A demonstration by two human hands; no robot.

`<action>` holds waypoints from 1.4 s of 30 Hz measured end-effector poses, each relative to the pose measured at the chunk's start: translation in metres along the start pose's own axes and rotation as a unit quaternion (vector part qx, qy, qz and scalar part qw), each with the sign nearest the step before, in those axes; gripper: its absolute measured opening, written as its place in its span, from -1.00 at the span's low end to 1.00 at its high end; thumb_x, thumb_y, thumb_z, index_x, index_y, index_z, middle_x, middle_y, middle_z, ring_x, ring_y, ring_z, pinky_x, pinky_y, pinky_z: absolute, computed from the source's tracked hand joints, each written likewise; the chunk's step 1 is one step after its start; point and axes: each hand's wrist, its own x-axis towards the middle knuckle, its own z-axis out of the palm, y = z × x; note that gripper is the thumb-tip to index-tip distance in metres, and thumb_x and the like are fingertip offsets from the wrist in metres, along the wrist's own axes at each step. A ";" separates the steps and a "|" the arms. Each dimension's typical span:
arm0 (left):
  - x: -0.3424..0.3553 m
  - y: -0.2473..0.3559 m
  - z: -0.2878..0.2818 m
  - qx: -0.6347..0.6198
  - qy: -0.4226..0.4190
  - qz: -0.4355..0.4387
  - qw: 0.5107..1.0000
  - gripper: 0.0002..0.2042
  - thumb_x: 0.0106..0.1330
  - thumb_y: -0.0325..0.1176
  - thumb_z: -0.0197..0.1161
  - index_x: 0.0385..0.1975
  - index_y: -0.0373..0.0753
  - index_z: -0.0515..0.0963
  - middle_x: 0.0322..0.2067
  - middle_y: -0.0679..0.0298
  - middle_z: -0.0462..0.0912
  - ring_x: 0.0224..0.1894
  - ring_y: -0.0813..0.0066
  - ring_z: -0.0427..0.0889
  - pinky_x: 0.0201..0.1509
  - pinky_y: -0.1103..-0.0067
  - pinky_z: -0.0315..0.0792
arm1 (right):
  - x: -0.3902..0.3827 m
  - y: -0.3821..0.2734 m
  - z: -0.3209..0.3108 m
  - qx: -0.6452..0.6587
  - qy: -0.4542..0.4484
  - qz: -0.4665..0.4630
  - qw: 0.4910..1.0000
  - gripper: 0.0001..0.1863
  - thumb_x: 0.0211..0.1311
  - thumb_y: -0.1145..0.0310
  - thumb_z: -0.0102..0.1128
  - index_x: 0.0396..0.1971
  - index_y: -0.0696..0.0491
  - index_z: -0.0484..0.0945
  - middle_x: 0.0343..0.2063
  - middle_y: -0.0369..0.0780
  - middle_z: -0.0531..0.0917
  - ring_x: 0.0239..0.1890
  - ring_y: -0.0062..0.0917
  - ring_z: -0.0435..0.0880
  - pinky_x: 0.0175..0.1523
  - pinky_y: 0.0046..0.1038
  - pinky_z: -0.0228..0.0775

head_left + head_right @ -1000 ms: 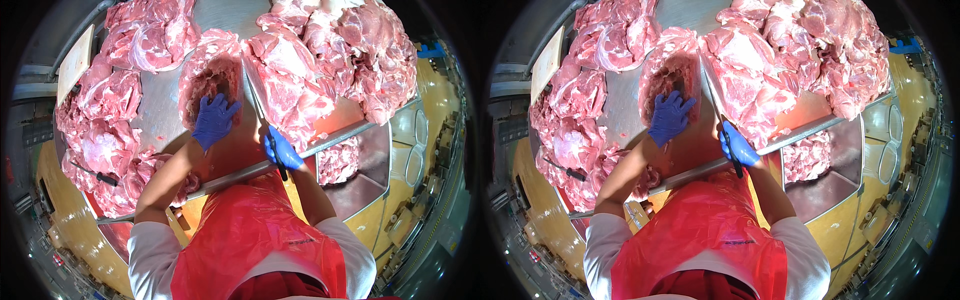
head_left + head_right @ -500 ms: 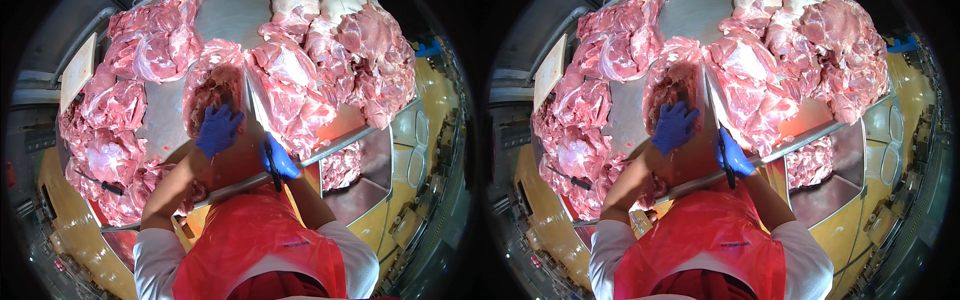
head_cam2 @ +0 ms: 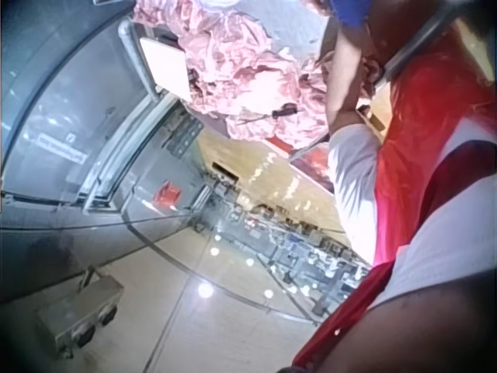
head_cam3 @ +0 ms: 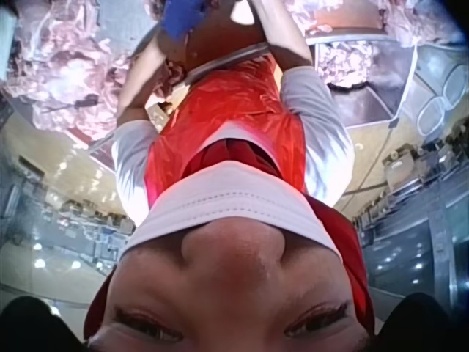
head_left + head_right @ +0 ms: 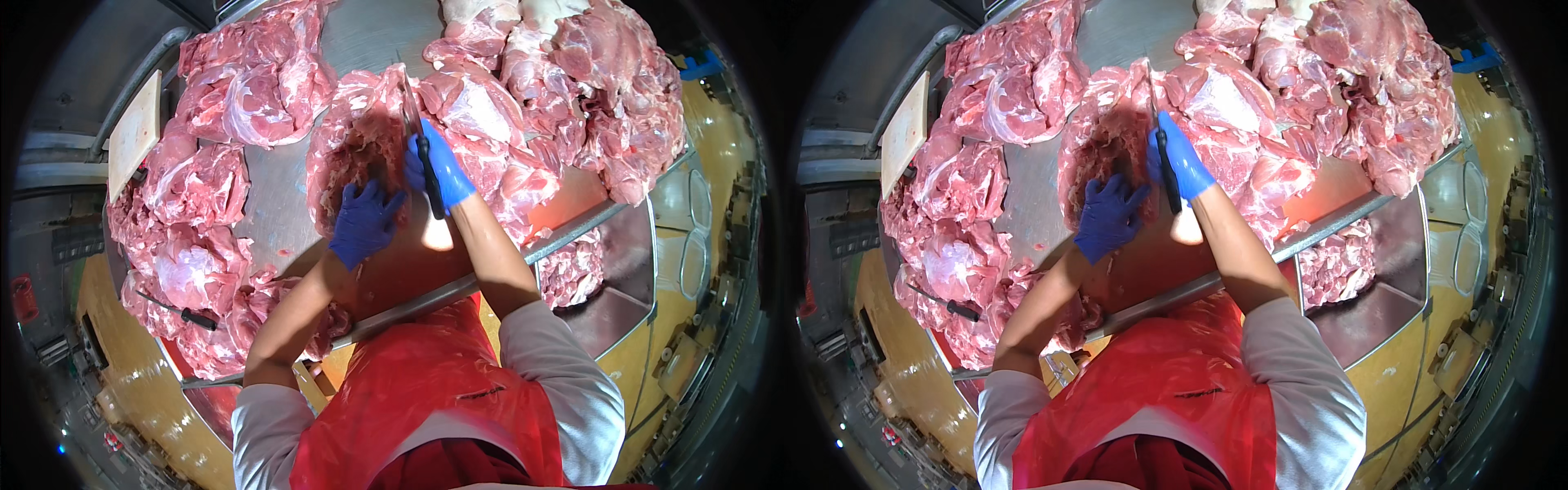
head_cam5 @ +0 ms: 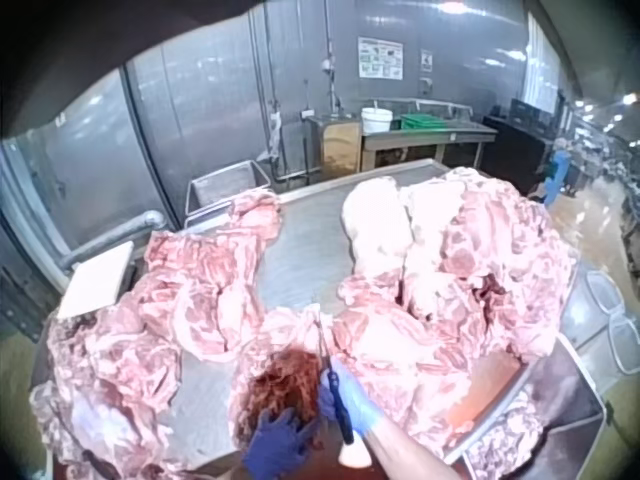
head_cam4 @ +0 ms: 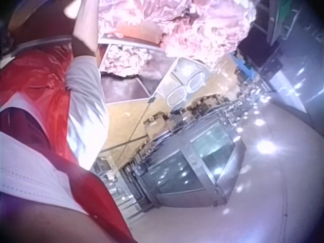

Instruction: The person cuts large pieces of raw meat into smaller portions using a knife on a stainless steel table. They repeatedly pick up meat, slice it, and place the cut pieces into a metal tray.

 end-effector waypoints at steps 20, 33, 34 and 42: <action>0.049 -0.148 0.026 -0.040 0.143 -0.363 0.920 -0.70 0.27 -0.13 0.11 -0.30 -0.23 0.64 -0.36 -0.01 0.69 -0.22 0.00 0.65 -0.07 0.16 0.46 | -0.193 0.001 0.011 -0.338 0.192 0.069 0.919 -0.67 0.57 0.07 -0.13 -0.41 -0.09 0.40 -0.73 -0.45 0.29 -0.75 -0.75 0.22 -0.64 -0.62 0.01; 0.194 0.139 -0.093 -0.104 0.183 -0.041 0.977 -0.41 0.15 0.07 0.28 0.12 -0.17 0.52 0.02 0.05 0.57 0.01 0.15 0.58 0.10 0.27 0.45 | -0.228 -0.009 -0.021 -0.554 0.127 0.066 0.820 -0.83 0.43 0.39 -0.11 -0.30 0.11 0.47 -0.52 -0.30 0.46 -0.60 -0.63 0.41 -0.47 -0.55 0.25; 0.193 0.169 -0.076 -0.092 0.165 -0.017 0.982 -0.35 0.11 0.11 0.31 0.16 -0.14 0.49 0.07 0.05 0.54 0.06 0.16 0.56 0.14 0.25 0.43 | -0.230 -0.001 -0.014 -0.501 0.173 0.088 0.844 -0.76 0.53 0.31 -0.12 -0.32 0.07 0.48 -0.55 -0.35 0.46 -0.62 -0.68 0.36 -0.50 -0.59 0.17; -0.144 0.051 -0.038 -0.063 0.286 -0.280 0.914 -0.31 0.12 -0.38 0.44 0.27 -0.37 0.30 0.14 -0.11 0.46 0.12 -0.12 0.51 0.23 0.25 0.39 | -0.237 0.040 -0.001 -0.501 0.226 0.025 0.835 -0.65 0.52 0.10 0.01 -0.37 0.07 0.48 -0.60 -0.37 0.45 -0.56 -0.70 0.40 -0.43 -0.57 0.26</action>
